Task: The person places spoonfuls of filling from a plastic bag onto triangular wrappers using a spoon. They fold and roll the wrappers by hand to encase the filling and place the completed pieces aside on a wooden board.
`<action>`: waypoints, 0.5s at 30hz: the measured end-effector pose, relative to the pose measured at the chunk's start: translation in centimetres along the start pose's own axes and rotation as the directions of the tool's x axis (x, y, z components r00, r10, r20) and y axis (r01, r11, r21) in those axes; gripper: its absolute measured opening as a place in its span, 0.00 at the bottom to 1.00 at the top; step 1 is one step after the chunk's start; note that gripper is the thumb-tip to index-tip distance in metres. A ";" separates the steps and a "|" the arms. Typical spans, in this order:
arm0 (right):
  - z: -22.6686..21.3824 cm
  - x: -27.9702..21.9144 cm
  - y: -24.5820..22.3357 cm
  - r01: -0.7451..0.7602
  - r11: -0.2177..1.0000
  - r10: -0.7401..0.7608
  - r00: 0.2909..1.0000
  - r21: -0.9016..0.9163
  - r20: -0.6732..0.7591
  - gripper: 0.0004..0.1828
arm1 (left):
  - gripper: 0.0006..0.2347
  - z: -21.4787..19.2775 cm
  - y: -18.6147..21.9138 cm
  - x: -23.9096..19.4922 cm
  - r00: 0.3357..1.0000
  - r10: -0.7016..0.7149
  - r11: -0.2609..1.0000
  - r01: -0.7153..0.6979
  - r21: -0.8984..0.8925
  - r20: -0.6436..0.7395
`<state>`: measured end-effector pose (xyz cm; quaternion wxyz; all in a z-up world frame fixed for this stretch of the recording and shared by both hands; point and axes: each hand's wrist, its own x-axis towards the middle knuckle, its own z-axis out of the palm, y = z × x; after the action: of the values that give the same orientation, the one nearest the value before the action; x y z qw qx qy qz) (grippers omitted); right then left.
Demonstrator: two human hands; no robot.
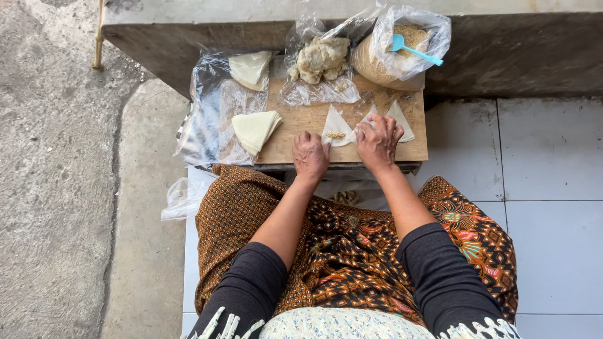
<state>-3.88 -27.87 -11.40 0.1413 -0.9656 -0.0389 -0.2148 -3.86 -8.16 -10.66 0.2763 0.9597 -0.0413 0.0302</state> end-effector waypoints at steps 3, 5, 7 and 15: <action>0.6 1.5 0.3 -0.014 1.000 0.014 1.000 -0.017 0.022 0.06 | 0.11 1.0 0.5 0.9 0.999 0.007 1.000 -0.007 0.001 -0.051; 0.8 2.0 -0.5 0.000 1.000 -0.001 0.996 0.008 0.093 0.07 | 0.09 1.2 0.6 1.1 0.997 -0.067 0.995 0.065 -0.077 -0.026; 0.8 2.4 -1.3 0.015 1.000 -0.016 0.991 0.013 0.136 0.08 | 0.07 1.2 0.8 1.4 0.995 -0.091 0.988 0.087 -0.126 -0.027; 0.8 2.9 -2.7 0.043 0.999 -0.045 0.988 0.016 0.145 0.13 | 0.04 0.8 0.9 1.6 0.997 -0.067 0.958 0.078 -0.277 0.049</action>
<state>-1.32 -25.02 -10.20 0.1393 -0.9767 -0.0716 -0.1467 -2.30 -9.47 -10.71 0.4087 0.9125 -0.0153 -0.0047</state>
